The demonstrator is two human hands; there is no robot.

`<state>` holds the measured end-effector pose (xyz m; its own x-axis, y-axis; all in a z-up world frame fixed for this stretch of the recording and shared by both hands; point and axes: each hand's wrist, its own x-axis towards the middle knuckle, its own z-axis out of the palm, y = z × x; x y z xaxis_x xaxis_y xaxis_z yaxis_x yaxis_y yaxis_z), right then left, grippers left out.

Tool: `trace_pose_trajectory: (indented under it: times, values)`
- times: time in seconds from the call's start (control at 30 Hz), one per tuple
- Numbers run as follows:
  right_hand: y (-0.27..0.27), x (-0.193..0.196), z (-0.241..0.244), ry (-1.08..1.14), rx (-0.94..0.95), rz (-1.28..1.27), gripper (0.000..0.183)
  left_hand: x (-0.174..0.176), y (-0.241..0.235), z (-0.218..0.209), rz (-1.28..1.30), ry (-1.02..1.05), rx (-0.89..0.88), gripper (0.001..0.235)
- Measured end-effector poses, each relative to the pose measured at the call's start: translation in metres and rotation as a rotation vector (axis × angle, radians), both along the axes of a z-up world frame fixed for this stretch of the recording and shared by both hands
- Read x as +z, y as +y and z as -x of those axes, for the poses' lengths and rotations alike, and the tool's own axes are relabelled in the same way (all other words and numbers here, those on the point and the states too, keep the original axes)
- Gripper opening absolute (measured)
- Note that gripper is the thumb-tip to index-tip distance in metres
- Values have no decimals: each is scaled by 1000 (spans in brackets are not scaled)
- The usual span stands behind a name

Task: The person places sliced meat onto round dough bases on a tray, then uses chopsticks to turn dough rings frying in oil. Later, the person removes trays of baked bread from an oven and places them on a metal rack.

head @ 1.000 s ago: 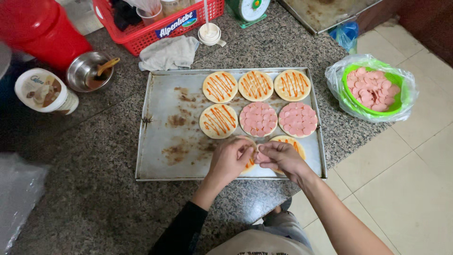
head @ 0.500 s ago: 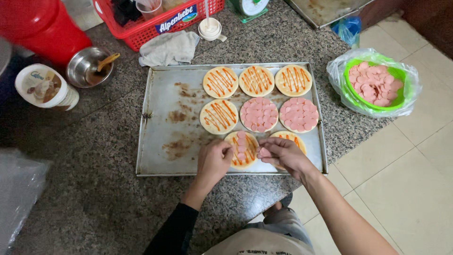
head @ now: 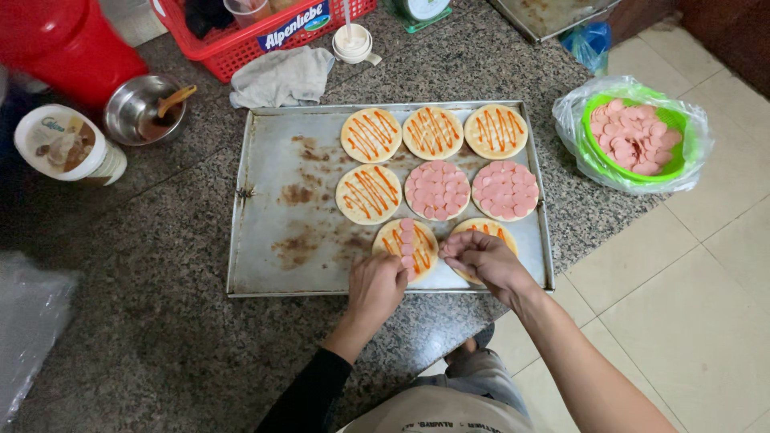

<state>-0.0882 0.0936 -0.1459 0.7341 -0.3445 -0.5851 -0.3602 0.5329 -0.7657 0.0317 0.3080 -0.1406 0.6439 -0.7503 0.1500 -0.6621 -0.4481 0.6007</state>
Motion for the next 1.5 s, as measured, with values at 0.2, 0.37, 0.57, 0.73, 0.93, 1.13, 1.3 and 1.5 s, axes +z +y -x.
trace_pose_trajectory:
  times: [0.2, 0.37, 0.57, 0.73, 0.93, 1.13, 1.3, 1.5]
  values:
    - [2, 11, -4, 12, -41, -20, 21, 15, -3, 2, -79, -13, 5, 15]
    - [5, 15, -10, 35, -26, -24, 19, 38, -10, -8, 122, 82, 18, 15]
    - [6, 28, -29, -48, -21, -132, 23, 77, -29, -27, 380, 204, -91, 16]
    - [11, 45, -40, -53, 30, -88, 27, 94, -36, -36, 305, 45, -167, 18]
    - [13, 44, -49, 3, -1, -108, 26, 80, -37, -43, 263, -10, -115, 11]
    - [-1, 24, -51, 32, -108, -148, 28, 44, -20, -72, 217, 186, 134, 22]
    - [-10, 13, -48, 86, -179, -144, 24, 7, -18, -81, 27, 130, 156, 24]
    - [-11, 9, -44, 61, -177, -135, 23, -20, -34, -74, 65, 110, 53, 22]
